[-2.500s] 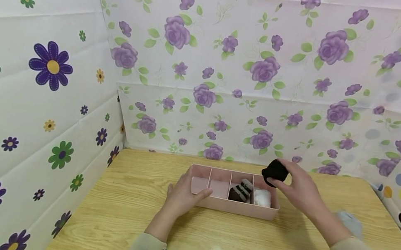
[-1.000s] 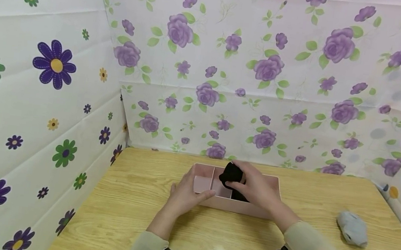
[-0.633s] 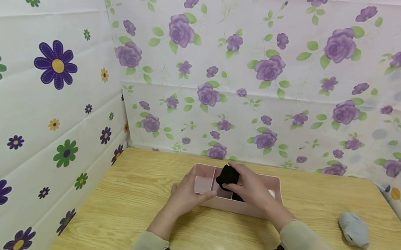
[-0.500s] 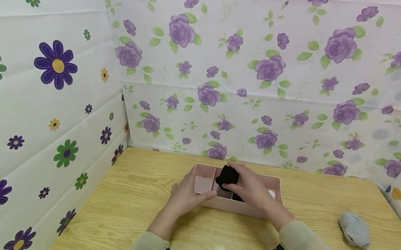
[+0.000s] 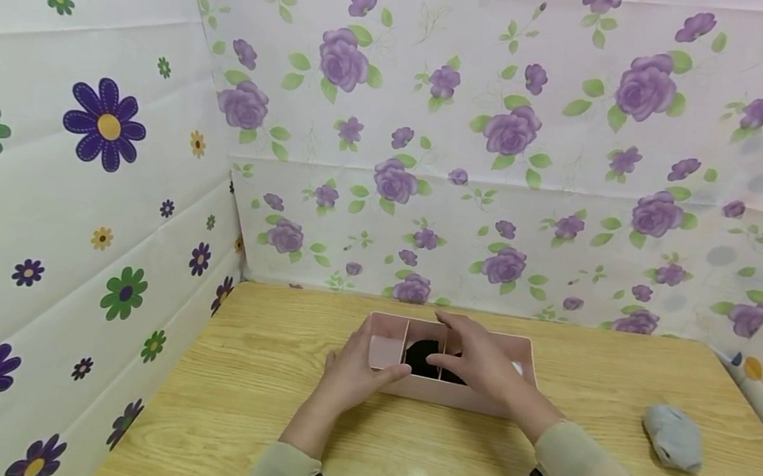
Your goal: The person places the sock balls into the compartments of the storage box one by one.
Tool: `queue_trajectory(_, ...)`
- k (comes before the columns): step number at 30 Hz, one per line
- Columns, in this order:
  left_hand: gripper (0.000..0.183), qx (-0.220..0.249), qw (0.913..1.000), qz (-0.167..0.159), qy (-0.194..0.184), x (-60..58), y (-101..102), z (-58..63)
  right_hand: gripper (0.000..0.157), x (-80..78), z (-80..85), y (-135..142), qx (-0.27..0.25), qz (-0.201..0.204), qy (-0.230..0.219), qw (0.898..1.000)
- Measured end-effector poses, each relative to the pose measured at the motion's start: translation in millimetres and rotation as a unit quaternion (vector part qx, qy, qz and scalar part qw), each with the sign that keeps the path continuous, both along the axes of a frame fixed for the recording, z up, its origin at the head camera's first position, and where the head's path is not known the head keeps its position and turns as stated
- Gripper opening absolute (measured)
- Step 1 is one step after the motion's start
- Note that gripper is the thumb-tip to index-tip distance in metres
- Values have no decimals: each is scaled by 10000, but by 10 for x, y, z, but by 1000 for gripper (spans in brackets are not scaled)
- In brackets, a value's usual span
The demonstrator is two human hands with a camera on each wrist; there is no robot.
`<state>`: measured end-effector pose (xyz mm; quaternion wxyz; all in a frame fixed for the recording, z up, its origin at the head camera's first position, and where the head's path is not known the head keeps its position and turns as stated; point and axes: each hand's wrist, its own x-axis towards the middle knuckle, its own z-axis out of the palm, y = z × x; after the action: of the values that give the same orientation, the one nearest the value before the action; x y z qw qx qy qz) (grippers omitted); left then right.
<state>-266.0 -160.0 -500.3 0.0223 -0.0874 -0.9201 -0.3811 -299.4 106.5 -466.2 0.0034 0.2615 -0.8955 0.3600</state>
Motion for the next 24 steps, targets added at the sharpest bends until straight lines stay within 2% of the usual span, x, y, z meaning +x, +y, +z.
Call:
queue_trajectory(6,121,56,10000,4,2,-2,-6,-7,83,54,21,100,23,-190,32,9998)
queue_trajectory(18,123,-42,10000,23,8,-13,1,-23,79,162,-11,429,401,-570,690,9952)
queue_trajectory(24,124,-50,10000,36,33,-22,-7,-32,80,260,-27,595,347,-621,871,9937)
